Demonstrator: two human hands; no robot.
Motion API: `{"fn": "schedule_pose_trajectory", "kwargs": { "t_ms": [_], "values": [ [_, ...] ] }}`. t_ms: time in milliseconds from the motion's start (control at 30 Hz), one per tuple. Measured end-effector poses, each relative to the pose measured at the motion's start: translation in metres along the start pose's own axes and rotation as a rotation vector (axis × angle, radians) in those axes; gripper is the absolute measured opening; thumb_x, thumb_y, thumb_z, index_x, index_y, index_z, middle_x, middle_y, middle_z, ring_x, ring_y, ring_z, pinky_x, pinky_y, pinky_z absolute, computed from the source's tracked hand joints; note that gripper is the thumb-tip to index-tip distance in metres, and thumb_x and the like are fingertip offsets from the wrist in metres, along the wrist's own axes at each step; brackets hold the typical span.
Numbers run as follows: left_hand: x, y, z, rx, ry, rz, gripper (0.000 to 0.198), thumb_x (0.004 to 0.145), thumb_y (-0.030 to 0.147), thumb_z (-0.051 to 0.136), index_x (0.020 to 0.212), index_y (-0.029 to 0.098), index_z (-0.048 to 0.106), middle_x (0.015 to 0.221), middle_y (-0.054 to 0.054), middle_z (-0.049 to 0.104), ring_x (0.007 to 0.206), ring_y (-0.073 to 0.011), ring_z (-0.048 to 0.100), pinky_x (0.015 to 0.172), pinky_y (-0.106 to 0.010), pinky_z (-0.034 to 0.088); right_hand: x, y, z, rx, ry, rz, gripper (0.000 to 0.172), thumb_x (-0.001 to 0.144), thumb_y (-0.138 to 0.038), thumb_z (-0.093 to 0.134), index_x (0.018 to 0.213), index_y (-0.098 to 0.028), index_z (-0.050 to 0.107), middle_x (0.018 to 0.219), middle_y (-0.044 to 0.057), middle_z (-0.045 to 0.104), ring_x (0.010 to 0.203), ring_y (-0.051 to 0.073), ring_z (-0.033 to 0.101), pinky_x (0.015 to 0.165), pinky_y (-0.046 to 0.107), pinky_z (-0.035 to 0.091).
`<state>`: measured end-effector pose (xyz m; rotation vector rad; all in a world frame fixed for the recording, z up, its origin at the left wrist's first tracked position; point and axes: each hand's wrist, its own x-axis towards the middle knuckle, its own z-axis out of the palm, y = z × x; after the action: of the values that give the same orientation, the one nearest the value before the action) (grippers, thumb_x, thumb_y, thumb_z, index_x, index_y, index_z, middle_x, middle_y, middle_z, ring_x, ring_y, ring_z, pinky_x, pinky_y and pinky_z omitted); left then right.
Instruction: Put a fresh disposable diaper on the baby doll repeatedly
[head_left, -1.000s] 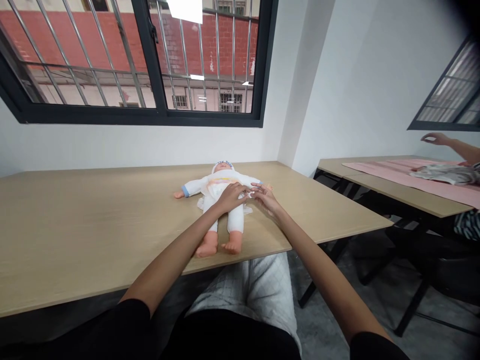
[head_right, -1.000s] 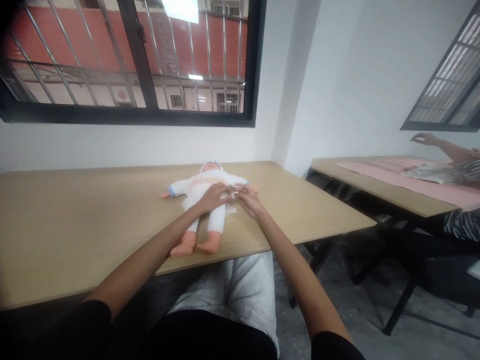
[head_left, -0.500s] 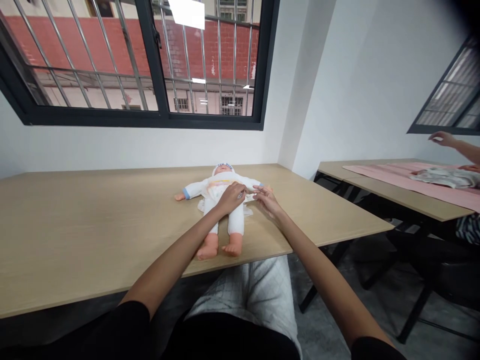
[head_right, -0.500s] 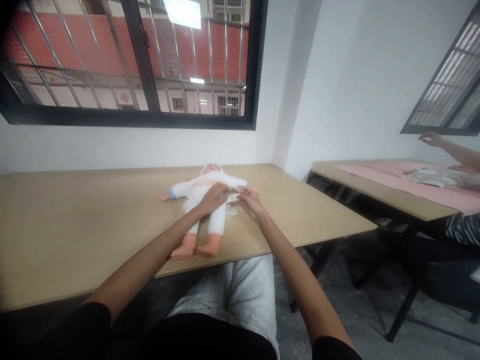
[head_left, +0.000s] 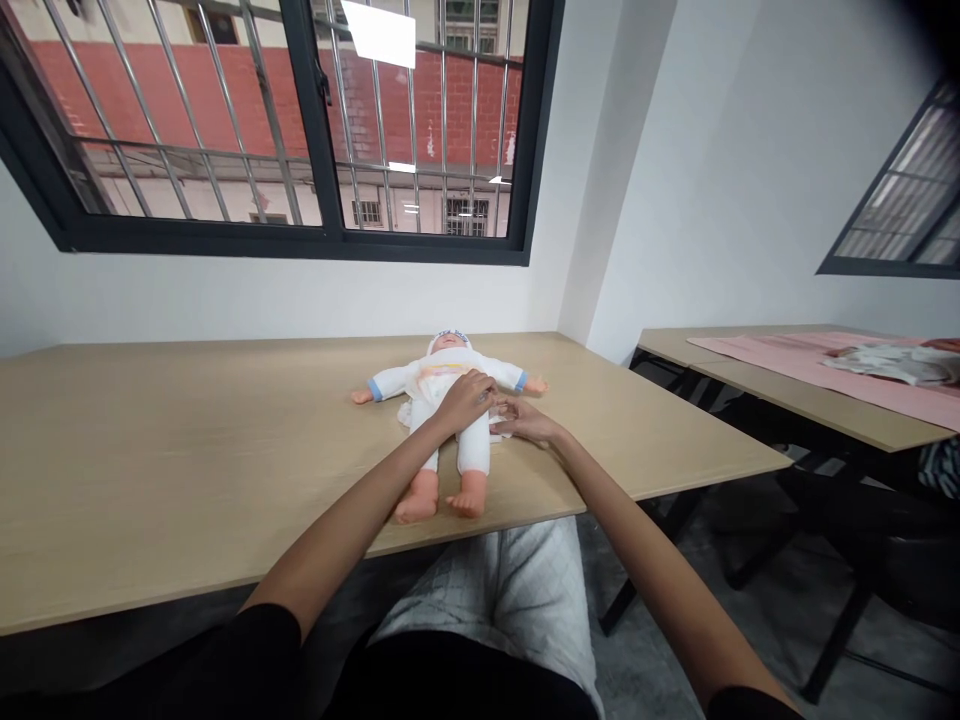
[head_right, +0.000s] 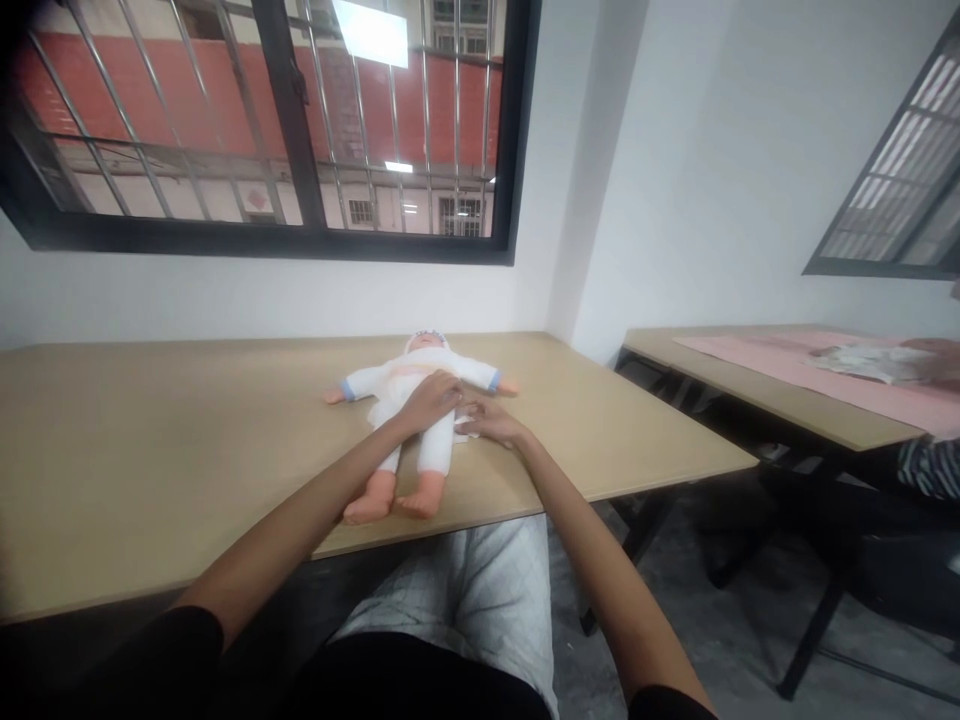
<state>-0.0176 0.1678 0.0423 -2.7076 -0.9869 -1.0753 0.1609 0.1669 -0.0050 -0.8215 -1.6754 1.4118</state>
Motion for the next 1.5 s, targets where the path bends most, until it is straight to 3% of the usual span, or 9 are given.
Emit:
{"fn": "schedule_pose_trajectory", "kwargs": {
  "t_ms": [100, 200, 500, 667, 833, 1100, 1267, 1500],
  "values": [
    [0.000, 0.000, 0.001, 0.012, 0.000, -0.003, 0.014, 0.085, 0.017, 0.044, 0.076, 0.019, 0.055, 0.083, -0.004, 0.059, 0.085, -0.0194, 0.052, 0.078, -0.033, 0.042, 0.001, 0.001, 0.001, -0.068, -0.089, -0.041, 0.051, 0.059, -0.024, 0.079, 0.106, -0.022, 0.061, 0.103, 0.004, 0.063, 0.096, 0.017, 0.059, 0.081, 0.030, 0.049],
    [0.000, 0.000, 0.001, 0.027, -0.005, 0.001, 0.014, 0.084, 0.015, 0.044, 0.078, 0.020, 0.056, 0.084, -0.004, 0.059, 0.086, -0.0197, 0.052, 0.078, -0.033, 0.042, 0.005, 0.005, 0.001, -0.157, -0.121, -0.103, 0.046, 0.060, -0.028, 0.078, 0.103, -0.020, 0.062, 0.099, 0.003, 0.064, 0.090, 0.016, 0.059, 0.080, 0.030, 0.049],
    [0.000, 0.002, 0.000, 0.027, -0.017, 0.005, 0.014, 0.083, 0.013, 0.044, 0.079, 0.019, 0.056, 0.084, -0.004, 0.060, 0.086, -0.0196, 0.052, 0.078, -0.033, 0.042, 0.003, 0.006, 0.000, -0.519, 0.033, -0.266, 0.027, 0.068, -0.040, 0.070, 0.084, -0.019, 0.068, 0.081, 0.001, 0.065, 0.080, 0.021, 0.057, 0.079, 0.037, 0.045],
    [-0.001, 0.004, -0.002, 0.025, 0.003, 0.019, 0.011, 0.085, 0.018, 0.045, 0.079, 0.018, 0.054, 0.084, -0.004, 0.059, 0.084, -0.0192, 0.052, 0.077, -0.033, 0.042, 0.011, 0.013, -0.002, -0.226, 0.228, -0.201, 0.033, 0.070, -0.048, 0.068, 0.084, -0.019, 0.064, 0.075, 0.000, 0.063, 0.072, 0.017, 0.057, 0.072, 0.034, 0.049],
    [-0.002, 0.004, -0.002, 0.019, -0.031, 0.038, 0.016, 0.083, 0.032, 0.055, 0.074, 0.019, 0.055, 0.080, -0.003, 0.059, 0.086, -0.0197, 0.052, 0.079, -0.033, 0.042, 0.014, 0.011, -0.001, 0.071, 0.268, -0.070, 0.038, 0.063, -0.049, 0.074, 0.078, -0.018, 0.060, 0.075, 0.000, 0.061, 0.069, 0.014, 0.059, 0.076, 0.034, 0.050],
    [0.001, 0.000, 0.005, -0.054, -0.054, -0.093, 0.014, 0.076, 0.030, 0.066, 0.077, 0.019, 0.057, 0.089, -0.003, 0.061, 0.092, -0.0212, 0.052, 0.082, -0.035, 0.042, 0.012, 0.006, -0.004, 0.092, 0.262, -0.145, 0.027, 0.072, -0.044, 0.068, 0.082, -0.019, 0.065, 0.082, 0.000, 0.065, 0.077, 0.014, 0.058, 0.079, 0.028, 0.046],
    [0.000, 0.003, 0.006, -0.026, -0.019, -0.093, 0.004, 0.080, 0.018, 0.056, 0.076, 0.019, 0.054, 0.085, -0.003, 0.062, 0.088, -0.0197, 0.052, 0.080, -0.032, 0.041, 0.011, 0.002, -0.005, 0.090, 0.311, -0.140, 0.028, 0.070, -0.042, 0.067, 0.087, -0.020, 0.069, 0.089, 0.001, 0.068, 0.080, 0.015, 0.059, 0.075, 0.025, 0.046],
    [0.000, 0.005, 0.006, 0.013, 0.000, -0.092, 0.011, 0.084, 0.015, 0.044, 0.076, 0.020, 0.048, 0.081, -0.003, 0.059, 0.082, -0.0184, 0.050, 0.075, -0.031, 0.040, 0.008, -0.005, -0.003, 0.182, 0.354, -0.076, 0.022, 0.063, -0.032, 0.069, 0.081, -0.019, 0.071, 0.086, 0.003, 0.070, 0.076, 0.015, 0.061, 0.069, 0.024, 0.049]
  ]
}}
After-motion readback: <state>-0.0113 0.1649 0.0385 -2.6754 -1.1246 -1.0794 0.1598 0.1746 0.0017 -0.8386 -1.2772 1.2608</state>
